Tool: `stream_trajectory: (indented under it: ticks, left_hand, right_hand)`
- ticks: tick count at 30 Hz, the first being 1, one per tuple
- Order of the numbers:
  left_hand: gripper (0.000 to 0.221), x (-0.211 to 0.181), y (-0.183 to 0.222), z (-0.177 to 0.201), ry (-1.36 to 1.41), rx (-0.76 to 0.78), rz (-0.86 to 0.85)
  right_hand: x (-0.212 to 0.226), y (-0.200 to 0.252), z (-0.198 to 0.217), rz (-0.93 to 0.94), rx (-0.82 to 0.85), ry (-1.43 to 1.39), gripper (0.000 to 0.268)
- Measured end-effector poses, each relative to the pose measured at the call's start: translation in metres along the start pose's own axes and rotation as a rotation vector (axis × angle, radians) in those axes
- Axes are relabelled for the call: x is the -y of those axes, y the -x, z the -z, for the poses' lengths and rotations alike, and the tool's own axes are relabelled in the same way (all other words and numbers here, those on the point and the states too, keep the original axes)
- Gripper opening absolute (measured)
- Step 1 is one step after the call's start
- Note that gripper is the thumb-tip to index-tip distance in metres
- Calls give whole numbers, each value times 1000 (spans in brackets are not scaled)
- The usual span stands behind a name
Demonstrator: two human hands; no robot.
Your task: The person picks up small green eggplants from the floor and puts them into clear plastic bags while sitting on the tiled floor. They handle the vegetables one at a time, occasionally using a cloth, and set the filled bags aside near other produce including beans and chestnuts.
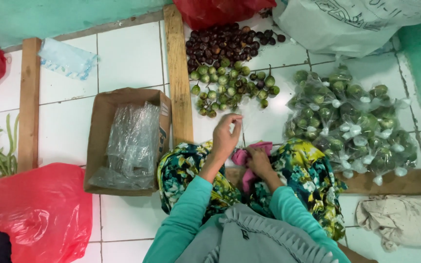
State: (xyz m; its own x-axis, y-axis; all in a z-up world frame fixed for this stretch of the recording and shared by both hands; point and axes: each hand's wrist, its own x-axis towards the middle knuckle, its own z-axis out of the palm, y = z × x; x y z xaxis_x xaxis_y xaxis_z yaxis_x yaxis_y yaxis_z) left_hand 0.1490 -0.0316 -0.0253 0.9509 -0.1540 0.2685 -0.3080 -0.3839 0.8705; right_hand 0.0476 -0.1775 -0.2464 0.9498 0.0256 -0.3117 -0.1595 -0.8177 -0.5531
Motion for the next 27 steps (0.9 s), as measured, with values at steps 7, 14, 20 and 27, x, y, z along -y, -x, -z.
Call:
stream_trajectory:
  ticks: [7, 14, 20, 27]
  left_hand:
    - [19, 85, -16, -136, -211, 457, 78]
    - [27, 136, -56, -208, -930, 457, -205]
    - [15, 162, -64, -224, -1122, 427, -232]
    - [35, 160, -68, -212, -838, 335, -211]
  right_hand:
    - [3, 4, 21, -71, -52, -181, 42]
    - [24, 13, 43, -54, 154, -151, 44]
    - [25, 11, 41, 3, 214, -169, 44]
    - [28, 10, 50, 76, 130, -56, 42]
